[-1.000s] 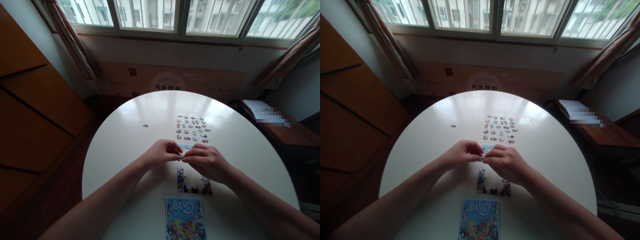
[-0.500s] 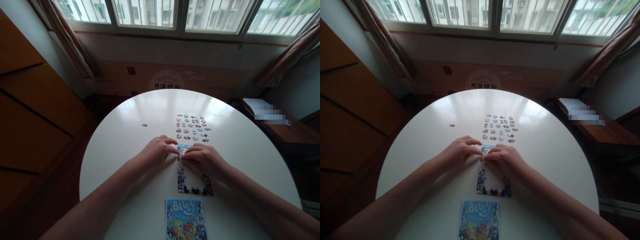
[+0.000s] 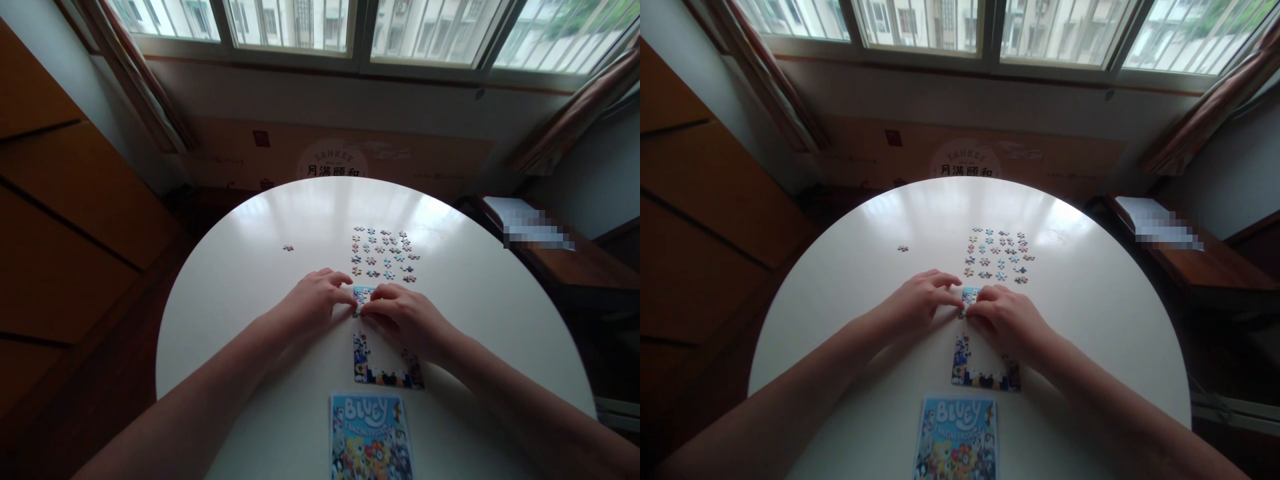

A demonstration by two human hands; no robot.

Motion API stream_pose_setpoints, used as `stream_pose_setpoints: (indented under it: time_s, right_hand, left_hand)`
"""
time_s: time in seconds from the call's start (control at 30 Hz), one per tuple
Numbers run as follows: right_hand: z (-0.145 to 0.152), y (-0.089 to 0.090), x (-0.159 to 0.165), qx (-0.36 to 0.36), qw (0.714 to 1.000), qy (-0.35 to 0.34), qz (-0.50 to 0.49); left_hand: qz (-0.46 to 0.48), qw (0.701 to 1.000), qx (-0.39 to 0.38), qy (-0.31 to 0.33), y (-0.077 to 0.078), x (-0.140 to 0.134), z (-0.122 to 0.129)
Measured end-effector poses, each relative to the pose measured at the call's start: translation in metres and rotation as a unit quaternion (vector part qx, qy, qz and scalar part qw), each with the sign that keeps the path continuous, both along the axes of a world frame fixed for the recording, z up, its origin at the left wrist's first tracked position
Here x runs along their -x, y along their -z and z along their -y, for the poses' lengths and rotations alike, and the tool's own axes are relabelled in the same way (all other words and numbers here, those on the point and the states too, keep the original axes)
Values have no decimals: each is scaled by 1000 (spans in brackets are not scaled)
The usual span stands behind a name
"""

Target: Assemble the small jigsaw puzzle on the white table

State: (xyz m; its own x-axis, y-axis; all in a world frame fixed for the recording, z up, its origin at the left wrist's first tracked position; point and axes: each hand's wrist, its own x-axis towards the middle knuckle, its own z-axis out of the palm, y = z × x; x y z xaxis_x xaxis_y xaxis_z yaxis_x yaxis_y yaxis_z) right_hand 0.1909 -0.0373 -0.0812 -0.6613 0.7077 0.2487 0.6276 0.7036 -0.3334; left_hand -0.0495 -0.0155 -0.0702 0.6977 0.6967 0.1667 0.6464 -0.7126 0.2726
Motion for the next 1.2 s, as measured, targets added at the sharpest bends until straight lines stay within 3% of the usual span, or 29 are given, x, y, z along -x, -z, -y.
stream_pose_setpoints:
  time_s: [0.2,0.43,0.6,0.73,0.8,0.87,1.03,1.2]
  right_hand:
    - [1,-2,0,-49,999,-13,14]
    - [2,-3,1,19,999,25,15]
    - [2,-1,5,26,999,19,8]
    - [2,1,8,25,999,20,-6]
    - [2,2,8,22,1000,15,-12]
    - [2,2,7,8,1000,2,-18]
    - [2,0,2,-60,996,0,-70]
    - [6,-7,-3,-95,990,-2,-106]
  left_hand:
    - [-48,998,-48,19,-9,-1,8]
    - [-76,992,-99,27,-12,-10,16]
    - [-25,995,-95,0,-8,-7,14]
    - [48,988,-51,-137,-26,30,5]
    - [23,978,-2,-209,-38,54,3]
    - [-9,969,63,-238,-47,72,2]
    - [-63,960,188,-196,-52,67,11]
    - [-127,970,141,-153,-50,44,20]
